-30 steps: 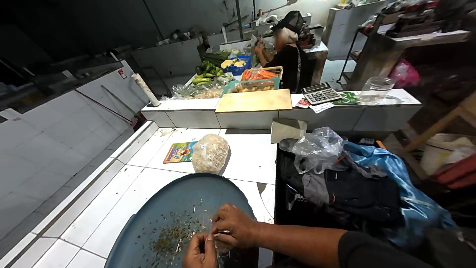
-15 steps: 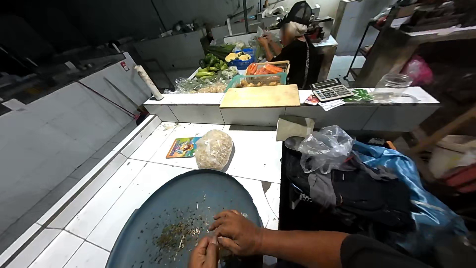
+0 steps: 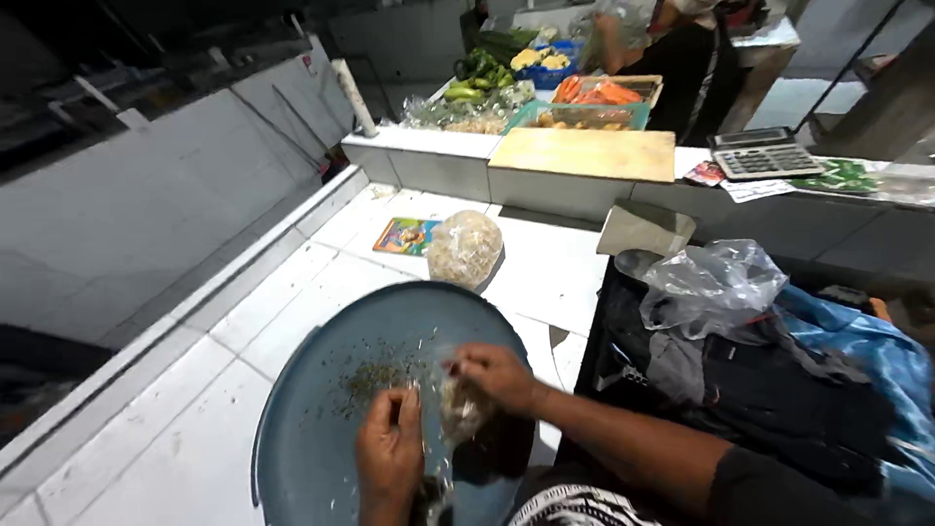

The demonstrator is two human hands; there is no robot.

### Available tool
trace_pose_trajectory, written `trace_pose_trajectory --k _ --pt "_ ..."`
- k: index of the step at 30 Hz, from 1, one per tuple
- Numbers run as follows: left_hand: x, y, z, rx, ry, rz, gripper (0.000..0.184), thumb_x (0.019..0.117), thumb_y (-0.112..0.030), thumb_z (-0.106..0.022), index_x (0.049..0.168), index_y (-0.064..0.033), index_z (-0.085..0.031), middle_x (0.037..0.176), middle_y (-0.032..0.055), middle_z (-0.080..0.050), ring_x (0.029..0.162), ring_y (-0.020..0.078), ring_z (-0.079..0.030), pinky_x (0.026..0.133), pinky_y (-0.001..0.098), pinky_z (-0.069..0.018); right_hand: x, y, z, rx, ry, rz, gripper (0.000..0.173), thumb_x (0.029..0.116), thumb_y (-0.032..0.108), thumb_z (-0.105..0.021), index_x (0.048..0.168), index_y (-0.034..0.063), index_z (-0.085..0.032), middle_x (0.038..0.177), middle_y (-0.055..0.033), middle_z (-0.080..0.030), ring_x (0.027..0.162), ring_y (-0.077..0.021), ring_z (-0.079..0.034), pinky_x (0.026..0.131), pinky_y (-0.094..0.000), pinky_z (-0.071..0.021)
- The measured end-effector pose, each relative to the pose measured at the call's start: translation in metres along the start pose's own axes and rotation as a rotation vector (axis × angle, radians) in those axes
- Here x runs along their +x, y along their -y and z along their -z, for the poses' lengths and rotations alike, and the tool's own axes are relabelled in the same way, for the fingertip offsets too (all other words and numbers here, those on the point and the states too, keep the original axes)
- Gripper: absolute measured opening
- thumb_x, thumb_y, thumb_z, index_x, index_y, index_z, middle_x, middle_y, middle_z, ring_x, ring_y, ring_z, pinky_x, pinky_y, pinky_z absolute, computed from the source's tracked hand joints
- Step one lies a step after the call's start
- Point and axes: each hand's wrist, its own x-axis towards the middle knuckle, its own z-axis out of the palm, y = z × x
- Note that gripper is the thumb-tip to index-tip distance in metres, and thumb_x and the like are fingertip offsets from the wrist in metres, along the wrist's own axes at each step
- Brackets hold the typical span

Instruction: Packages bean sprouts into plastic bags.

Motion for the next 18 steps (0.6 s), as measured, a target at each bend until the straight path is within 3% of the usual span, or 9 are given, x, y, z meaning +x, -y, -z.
trace_pose_trajectory --k 1,3,5,6,8,10,12,14,18 --pt "-0.004 0.003 0.004 0.023 -0.011 -0.004 0.046 0.1004 -0.044 -0.059 0.113 -0.0001 -0.063 0.1 0.0036 -0.067 0.085 0.0089 -0.065 0.072 0.0266 -0.0579 0.006 0.009 0.009 0.081 -0.014 -0.142 0.031 0.106 0.014 -0.046 0.113 -0.0018 -0.072 0.113 -0.0107 -0.074 0.104 -0.0135 -0.069 0.095 -0.0338 -0.0558" --pt "-0.022 0.008 0.004 -0.073 -0.012 0.147 0.097 0.0846 -0.07 -0.066 0.142 0.0055 -0.043 0.133 0.0157 -0.058 0.114 0.0207 -0.064 0.089 0.0369 -0.0588 0.011 0.006 0.016 0.299 -0.096 -0.383 0.033 0.1099 0.026 -0.042 0.115 0.0061 -0.068 0.11 -0.0063 -0.073 0.093 -0.013 -0.068 0.081 -0.0348 -0.0563" --pt "-0.038 0.012 -0.009 -0.2 -0.007 0.313 0.129 0.0687 -0.076 -0.077 0.158 -0.0027 -0.02 0.148 0.0152 -0.049 0.121 0.0215 -0.063 0.092 0.0383 -0.0597 0.014 0.007 0.014 0.522 -0.174 -0.558 0.034 0.1102 0.036 -0.043 0.12 0.0116 -0.064 0.104 -0.0047 -0.071 0.086 -0.0152 -0.068 0.074 -0.0367 -0.0585" --pt "-0.046 0.013 -0.018 -0.28 -0.006 0.365 0.131 0.0675 -0.07 -0.083 0.16 -0.0056 -0.017 0.147 0.0134 -0.052 0.117 0.0205 -0.065 0.091 0.0375 -0.0606 0.014 0.008 0.011 0.589 -0.198 -0.624 0.033 0.1092 0.039 -0.045 0.121 0.0138 -0.063 0.1 -0.0044 -0.069 0.084 -0.0161 -0.068 0.072 -0.0374 -0.0589" --pt "-0.059 0.011 -0.034 -0.414 -0.041 0.423 0.108 0.0772 -0.047 -0.087 0.155 0.0008 -0.028 0.127 0.0142 -0.066 0.106 0.021 -0.071 0.091 0.0378 -0.0626 0.007 0.007 0.003 0.618 -0.19 -0.695 0.035 0.1074 0.044 -0.048 0.122 0.0169 -0.065 0.098 -0.0047 -0.069 0.082 -0.0171 -0.067 0.071 -0.038 -0.0588" --pt "-0.064 0.004 -0.043 -0.443 -0.106 0.517 0.065 0.0924 -0.025 -0.076 0.141 0.0066 -0.045 0.114 0.015 -0.072 0.1 0.0221 -0.073 0.089 0.0398 -0.0636 -0.001 0.003 -0.005 0.6 -0.113 -0.681 0.042 0.1074 0.049 -0.046 0.129 0.0174 -0.062 0.103 -0.0078 -0.07 0.087 -0.0203 -0.069 0.075 -0.0414 -0.0595" --pt "-0.066 0.002 -0.048 -0.523 -0.169 0.619 0.04 0.1035 -0.02 -0.06 0.132 0.007 -0.052 0.107 0.0173 -0.073 0.094 0.0257 -0.074 0.084 0.0442 -0.0648 -0.012 -0.002 -0.006 0.619 0.043 -0.624 0.05 0.1074 0.047 -0.048 0.144 0.0136 -0.049 0.115 -0.0126 -0.069 0.1 -0.0237 -0.071 0.086 -0.0446 -0.0609" --pt "-0.065 0.002 -0.051 -0.56 -0.172 0.688 0.039 0.1089 -0.028 -0.048 0.128 0.0051 -0.056 0.103 0.0159 -0.072 0.089 0.0244 -0.074 0.079 0.0435 -0.0642 -0.023 -0.003 -0.001 0.697 0.181 -0.666 0.058 0.1035 0.034 -0.059 0.151 0.0102 -0.035 0.119 -0.0133 -0.068 0.102 -0.0231 -0.071 0.089 -0.0432 -0.0607" --pt "-0.07 0.002 -0.05 -0.25 -0.035 0.735 0.041 0.1094 -0.034 -0.046 0.114 0.0031 -0.062 0.083 0.0113 -0.071 0.066 0.0195 -0.07 0.061 0.0371 -0.0621 -0.03 -0.01 0.018 0.751 0.226 -0.817 0.053 0.0993 0.027 -0.066 0.144 0.0115 -0.042 0.11 -0.0138 -0.071 0.092 -0.0257 -0.073 0.076 -0.0438 -0.0625"
